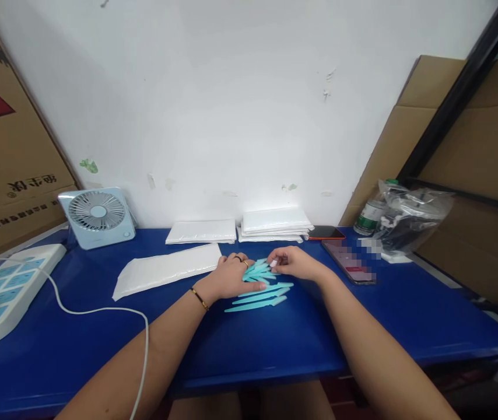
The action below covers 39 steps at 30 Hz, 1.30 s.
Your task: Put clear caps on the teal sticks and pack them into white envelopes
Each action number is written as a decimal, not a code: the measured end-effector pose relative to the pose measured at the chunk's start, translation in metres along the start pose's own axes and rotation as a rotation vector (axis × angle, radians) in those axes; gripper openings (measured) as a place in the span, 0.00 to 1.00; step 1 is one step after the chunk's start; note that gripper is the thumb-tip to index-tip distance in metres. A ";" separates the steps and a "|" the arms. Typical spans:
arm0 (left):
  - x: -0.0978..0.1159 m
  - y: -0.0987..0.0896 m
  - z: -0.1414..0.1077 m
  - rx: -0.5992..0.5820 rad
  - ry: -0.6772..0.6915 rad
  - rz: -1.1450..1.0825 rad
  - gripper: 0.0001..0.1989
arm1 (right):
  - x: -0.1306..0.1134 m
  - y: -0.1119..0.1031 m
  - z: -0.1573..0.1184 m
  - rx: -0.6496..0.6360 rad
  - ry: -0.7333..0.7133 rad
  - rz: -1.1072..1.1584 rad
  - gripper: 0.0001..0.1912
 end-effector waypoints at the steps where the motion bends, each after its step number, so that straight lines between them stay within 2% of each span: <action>1: 0.005 0.001 -0.002 -0.022 0.022 0.009 0.43 | -0.007 -0.002 -0.004 0.002 -0.011 0.020 0.18; 4: 0.011 0.001 -0.009 -0.044 0.020 0.076 0.52 | -0.025 -0.006 -0.015 0.001 -0.049 -0.048 0.37; 6: 0.012 0.001 -0.012 -0.054 -0.012 0.116 0.51 | -0.032 0.004 -0.020 -0.075 -0.053 -0.156 0.51; 7: 0.013 0.001 -0.012 -0.065 -0.025 0.125 0.48 | -0.034 0.012 -0.023 -0.116 -0.048 -0.208 0.54; 9: 0.016 0.002 -0.012 -0.090 -0.037 0.115 0.38 | -0.040 0.027 -0.026 -0.153 -0.058 -0.287 0.50; 13: 0.024 0.005 -0.012 -0.081 -0.029 0.109 0.19 | -0.056 0.047 -0.034 -0.085 -0.114 -0.400 0.28; 15: 0.028 0.009 -0.012 -0.056 -0.023 0.145 0.14 | -0.060 0.054 -0.037 -0.042 -0.110 -0.476 0.19; 18: 0.033 0.018 -0.013 -0.011 -0.004 0.174 0.11 | -0.061 0.063 -0.039 -0.004 -0.101 -0.589 0.12; 21: 0.037 0.022 -0.016 0.047 0.014 0.192 0.11 | -0.061 0.065 -0.040 -0.018 -0.090 -0.651 0.10; 24: 0.040 0.019 -0.018 0.098 0.000 0.148 0.11 | -0.067 0.047 -0.044 -0.027 -0.097 -0.604 0.14; 27: 0.041 0.009 -0.018 0.175 -0.054 -0.024 0.11 | -0.089 0.002 -0.049 0.083 -0.156 -0.379 0.28; 28: 0.044 0.004 -0.016 0.218 -0.063 -0.103 0.09 | -0.098 -0.017 -0.050 0.169 -0.163 -0.274 0.29; 29: 0.047 -0.002 -0.014 0.275 -0.060 -0.186 0.08 | -0.108 -0.035 -0.050 0.258 -0.168 -0.181 0.24; 31: 0.054 -0.011 -0.008 0.407 -0.037 -0.355 0.06 | -0.130 -0.056 -0.047 0.355 -0.207 -0.059 0.21; 33: 0.058 -0.014 -0.002 0.493 -0.026 -0.528 0.07 | -0.149 -0.054 -0.038 0.341 -0.247 -0.049 0.22; 35: 0.057 -0.006 0.005 0.497 -0.044 -0.700 0.08 | -0.158 -0.039 -0.027 0.285 -0.234 -0.143 0.21; 39: 0.054 0.012 0.009 0.420 -0.029 -0.901 0.07 | -0.150 -0.009 -0.017 0.233 -0.177 -0.243 0.21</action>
Point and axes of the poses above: each hand's wrist, its own z-axis towards the middle knuckle, its own y-axis out of the palm, x = y × z, the point moved 7 cm from there along z, towards the middle knuckle, and after that the axes turned 1 degree about -x, right-handed, at the moved point
